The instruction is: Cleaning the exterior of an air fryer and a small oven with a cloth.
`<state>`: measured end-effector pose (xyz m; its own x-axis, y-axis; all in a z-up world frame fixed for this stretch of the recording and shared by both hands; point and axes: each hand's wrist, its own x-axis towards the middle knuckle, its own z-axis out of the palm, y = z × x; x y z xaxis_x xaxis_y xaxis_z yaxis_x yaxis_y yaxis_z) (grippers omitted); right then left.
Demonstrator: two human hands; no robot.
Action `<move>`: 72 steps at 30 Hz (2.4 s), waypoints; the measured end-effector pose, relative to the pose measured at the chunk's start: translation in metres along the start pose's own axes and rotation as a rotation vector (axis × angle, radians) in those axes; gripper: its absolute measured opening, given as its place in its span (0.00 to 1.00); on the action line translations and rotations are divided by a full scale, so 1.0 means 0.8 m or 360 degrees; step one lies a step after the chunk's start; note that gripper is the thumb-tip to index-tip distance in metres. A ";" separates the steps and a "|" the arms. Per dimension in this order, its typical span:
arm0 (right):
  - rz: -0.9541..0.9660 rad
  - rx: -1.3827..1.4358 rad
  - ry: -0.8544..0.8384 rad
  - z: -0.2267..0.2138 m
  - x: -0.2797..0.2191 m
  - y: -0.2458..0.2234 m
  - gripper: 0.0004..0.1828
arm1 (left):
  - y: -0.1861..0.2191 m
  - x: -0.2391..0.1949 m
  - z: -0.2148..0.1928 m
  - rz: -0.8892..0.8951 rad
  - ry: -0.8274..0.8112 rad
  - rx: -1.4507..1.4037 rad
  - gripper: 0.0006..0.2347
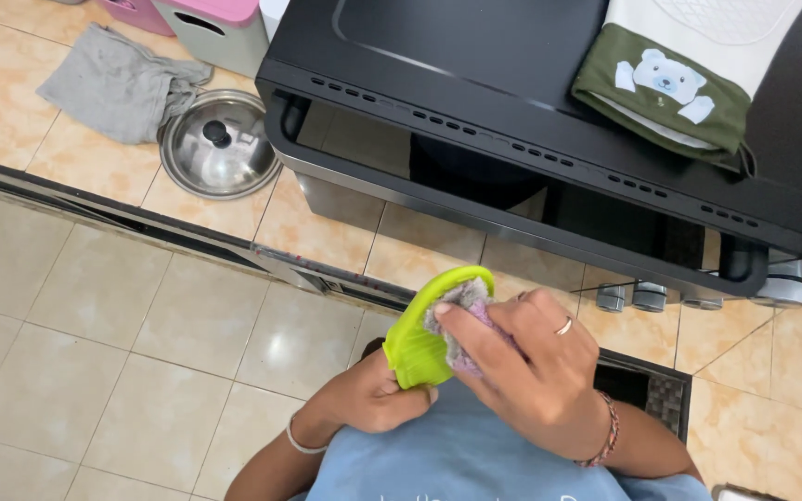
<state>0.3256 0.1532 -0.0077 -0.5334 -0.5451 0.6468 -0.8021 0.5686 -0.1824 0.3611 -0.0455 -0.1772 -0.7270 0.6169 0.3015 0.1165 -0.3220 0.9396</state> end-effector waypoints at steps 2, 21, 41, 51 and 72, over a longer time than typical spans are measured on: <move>0.0011 -0.0060 -0.0039 -0.003 0.002 -0.004 0.30 | 0.004 0.001 0.004 0.0048 0.0011 -0.0040 0.16; 0.0536 -0.0164 -0.0042 -0.043 -0.023 -0.001 0.24 | 0.019 0.002 0.008 -0.0133 0.0043 -0.0300 0.26; -0.0073 0.0486 -0.0676 -0.014 -0.006 0.015 0.29 | 0.026 0.010 -0.009 -0.0087 0.0562 -0.0730 0.31; -0.0151 0.0348 -0.0277 0.031 0.022 -0.003 0.23 | 0.019 0.005 0.000 -0.0082 0.0339 -0.0387 0.25; 0.0335 0.0626 -0.0443 -0.019 -0.028 0.019 0.33 | 0.023 0.007 0.011 0.0236 0.0467 0.0352 0.23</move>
<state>0.3293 0.1837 -0.0140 -0.7022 -0.6175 0.3545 -0.6814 0.4383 -0.5862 0.3651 -0.0414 -0.1567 -0.8503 0.3333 0.4072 0.3541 -0.2100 0.9113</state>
